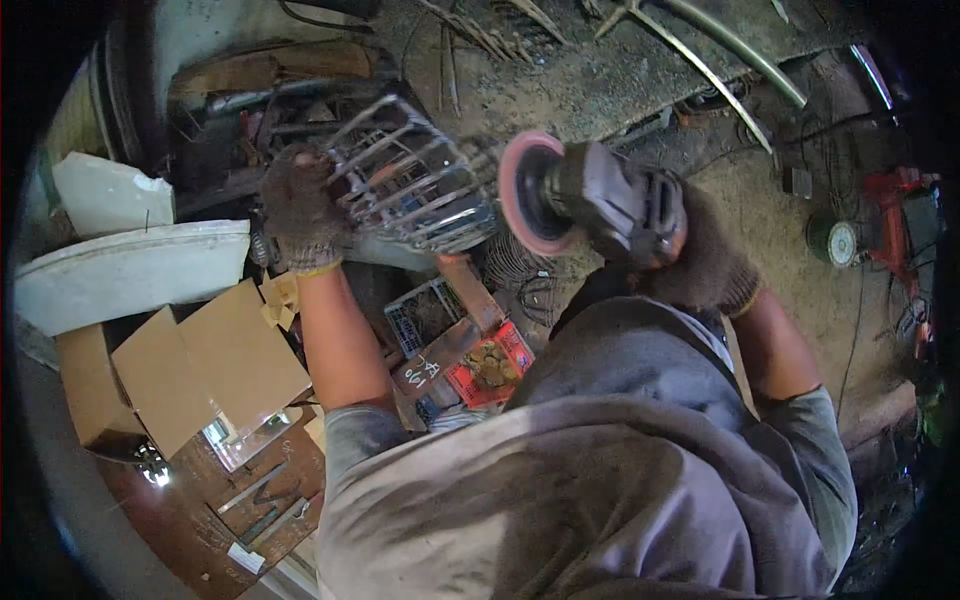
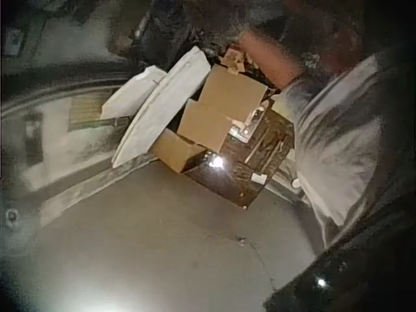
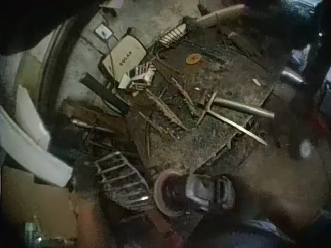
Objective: The person grinds a curved metal wire structure using an angle grinder, strikes the assembly with a hammer, and welds a joint on the frame.
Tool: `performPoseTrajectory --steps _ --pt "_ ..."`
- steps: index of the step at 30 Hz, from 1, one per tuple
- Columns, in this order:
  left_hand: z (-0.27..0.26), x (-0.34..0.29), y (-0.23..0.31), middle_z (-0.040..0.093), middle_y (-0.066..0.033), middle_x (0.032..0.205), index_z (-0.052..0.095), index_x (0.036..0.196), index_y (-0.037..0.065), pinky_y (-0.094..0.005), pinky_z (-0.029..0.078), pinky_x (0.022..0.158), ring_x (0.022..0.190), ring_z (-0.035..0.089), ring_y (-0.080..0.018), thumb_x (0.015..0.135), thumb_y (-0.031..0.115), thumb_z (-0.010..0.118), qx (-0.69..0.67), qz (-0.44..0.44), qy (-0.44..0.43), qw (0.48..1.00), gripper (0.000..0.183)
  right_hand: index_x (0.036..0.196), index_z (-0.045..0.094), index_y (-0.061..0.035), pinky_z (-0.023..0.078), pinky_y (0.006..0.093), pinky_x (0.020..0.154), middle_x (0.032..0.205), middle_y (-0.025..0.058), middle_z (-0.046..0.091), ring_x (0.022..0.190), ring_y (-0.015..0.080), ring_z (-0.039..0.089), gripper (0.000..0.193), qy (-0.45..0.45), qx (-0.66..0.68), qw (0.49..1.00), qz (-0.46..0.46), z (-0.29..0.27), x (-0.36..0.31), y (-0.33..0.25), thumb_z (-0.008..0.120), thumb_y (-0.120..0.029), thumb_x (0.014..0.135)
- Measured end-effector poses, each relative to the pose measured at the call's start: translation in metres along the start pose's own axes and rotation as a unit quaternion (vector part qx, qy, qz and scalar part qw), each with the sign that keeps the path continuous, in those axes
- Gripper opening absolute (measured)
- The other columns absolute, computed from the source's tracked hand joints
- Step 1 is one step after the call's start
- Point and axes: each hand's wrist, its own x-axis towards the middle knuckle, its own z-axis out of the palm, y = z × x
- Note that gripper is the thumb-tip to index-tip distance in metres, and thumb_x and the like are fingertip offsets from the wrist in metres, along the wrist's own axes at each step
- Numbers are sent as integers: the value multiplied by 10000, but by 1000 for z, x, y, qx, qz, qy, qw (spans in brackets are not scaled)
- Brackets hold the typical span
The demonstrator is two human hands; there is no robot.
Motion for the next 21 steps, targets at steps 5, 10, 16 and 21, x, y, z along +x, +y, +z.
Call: performPoseTrajectory --steps 5,10,16,21 --pt "-6 10 55 622 -61 951 636 1051 35 -345 513 651 833 619 -154 893 384 649 -227 -16 144 963 384 1345 521 -3 428 402 1071 1322 165 585 1215 292 580 878 60 -99 992 -54 -13 -20 11 889 -186 569" --pt "22 18 52 604 -66 1014 616 1069 46 -384 506 774 913 606 -214 932 322 639 -234 -47 171 956 309 1300 558 2 494 404 970 1217 159 648 1102 281 639 840 64 -86 994 16 -21 -19 -33 902 -206 562" --pt "50 7 79 610 -17 832 643 883 57 -338 504 691 771 608 -164 939 341 664 -289 22 101 952 290 1270 560 -15 482 365 998 1213 117 665 1124 197 624 783 84 55 995 -24 -23 -16 -26 862 -119 555" --pt "43 4 95 621 -75 887 640 898 30 -398 508 795 844 616 -196 964 340 642 -65 134 120 982 317 1302 560 -7 461 391 1023 1243 152 648 1156 251 617 861 95 77 992 5 -23 -22 -14 881 -217 531"
